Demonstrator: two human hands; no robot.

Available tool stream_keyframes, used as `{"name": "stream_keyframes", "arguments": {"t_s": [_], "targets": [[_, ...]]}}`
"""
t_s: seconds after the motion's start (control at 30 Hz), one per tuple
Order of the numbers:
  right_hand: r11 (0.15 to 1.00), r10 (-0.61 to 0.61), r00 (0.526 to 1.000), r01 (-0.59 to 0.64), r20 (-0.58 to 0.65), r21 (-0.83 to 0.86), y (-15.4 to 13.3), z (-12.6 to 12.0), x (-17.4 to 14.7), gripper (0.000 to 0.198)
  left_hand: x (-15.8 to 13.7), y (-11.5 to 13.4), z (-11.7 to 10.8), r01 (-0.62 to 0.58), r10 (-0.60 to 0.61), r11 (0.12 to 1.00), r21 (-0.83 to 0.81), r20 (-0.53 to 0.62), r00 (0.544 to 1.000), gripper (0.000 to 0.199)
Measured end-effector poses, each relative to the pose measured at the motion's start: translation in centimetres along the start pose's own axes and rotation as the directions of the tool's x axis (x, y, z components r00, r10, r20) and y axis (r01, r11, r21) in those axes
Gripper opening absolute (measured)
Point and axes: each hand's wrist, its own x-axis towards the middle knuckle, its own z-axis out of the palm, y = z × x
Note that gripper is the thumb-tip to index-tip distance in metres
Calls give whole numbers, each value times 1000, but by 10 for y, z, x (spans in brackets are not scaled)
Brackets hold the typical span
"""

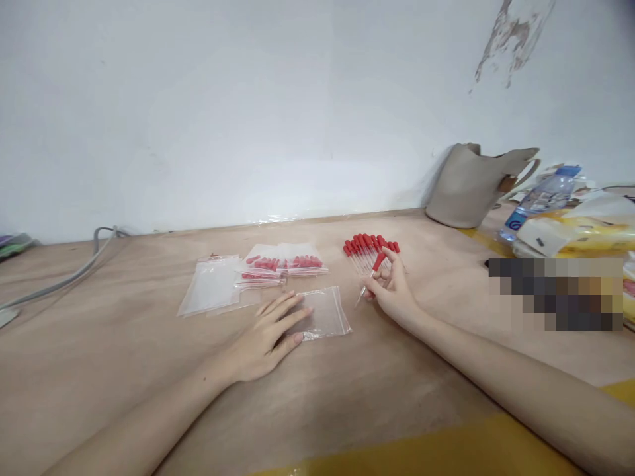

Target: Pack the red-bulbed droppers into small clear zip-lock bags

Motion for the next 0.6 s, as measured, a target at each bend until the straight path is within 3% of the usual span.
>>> {"name": "stream_keyframes", "arguments": {"t_s": [0.4,0.6], "targets": [[984,164,986,-165,24,68,0,6,-5,51,1,3,2,36,-38,995,-92,-16,999,51],[944,270,930,-306,251,119,-7,-4,-11,34,3,5,1,97,-96,989,-116,9,995,47]]}}
